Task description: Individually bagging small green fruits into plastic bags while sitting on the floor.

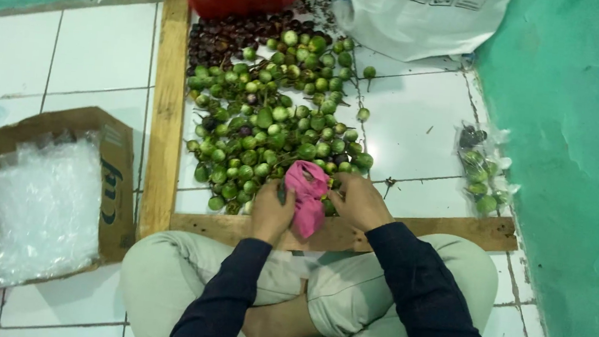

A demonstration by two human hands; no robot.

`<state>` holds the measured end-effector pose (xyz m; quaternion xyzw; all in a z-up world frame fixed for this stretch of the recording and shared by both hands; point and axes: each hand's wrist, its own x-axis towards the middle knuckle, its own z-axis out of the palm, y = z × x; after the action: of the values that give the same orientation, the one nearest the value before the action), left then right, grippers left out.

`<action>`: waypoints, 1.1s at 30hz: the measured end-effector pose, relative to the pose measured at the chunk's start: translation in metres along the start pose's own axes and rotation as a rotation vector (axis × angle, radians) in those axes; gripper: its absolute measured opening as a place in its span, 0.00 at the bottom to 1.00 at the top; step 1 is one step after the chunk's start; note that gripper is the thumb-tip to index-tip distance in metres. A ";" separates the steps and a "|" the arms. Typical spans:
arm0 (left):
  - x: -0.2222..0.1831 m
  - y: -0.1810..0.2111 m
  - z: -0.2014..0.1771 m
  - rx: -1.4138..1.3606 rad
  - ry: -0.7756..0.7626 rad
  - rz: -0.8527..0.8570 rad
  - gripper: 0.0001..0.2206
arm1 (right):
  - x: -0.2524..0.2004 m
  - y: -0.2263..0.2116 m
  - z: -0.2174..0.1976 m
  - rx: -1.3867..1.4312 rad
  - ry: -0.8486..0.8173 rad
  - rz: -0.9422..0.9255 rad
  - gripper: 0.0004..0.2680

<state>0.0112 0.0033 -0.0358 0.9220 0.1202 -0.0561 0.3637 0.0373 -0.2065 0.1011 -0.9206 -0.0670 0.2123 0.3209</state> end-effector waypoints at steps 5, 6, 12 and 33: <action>0.014 -0.016 0.016 -0.211 -0.030 -0.059 0.19 | 0.000 -0.002 0.020 -0.052 -0.055 -0.016 0.17; 0.017 -0.026 0.024 -0.273 -0.012 -0.093 0.16 | 0.006 0.009 0.028 -0.053 -0.060 -0.026 0.18; 0.018 -0.023 0.028 -0.457 -0.032 -0.035 0.06 | 0.013 0.016 0.032 -0.045 -0.022 -0.057 0.21; -0.015 0.035 -0.037 -0.687 -0.378 0.194 0.05 | 0.026 0.028 0.049 0.356 0.272 -0.264 0.07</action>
<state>0.0067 0.0014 0.0176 0.7273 -0.0246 -0.1466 0.6701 0.0391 -0.1944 0.0398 -0.8530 -0.1044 0.0513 0.5088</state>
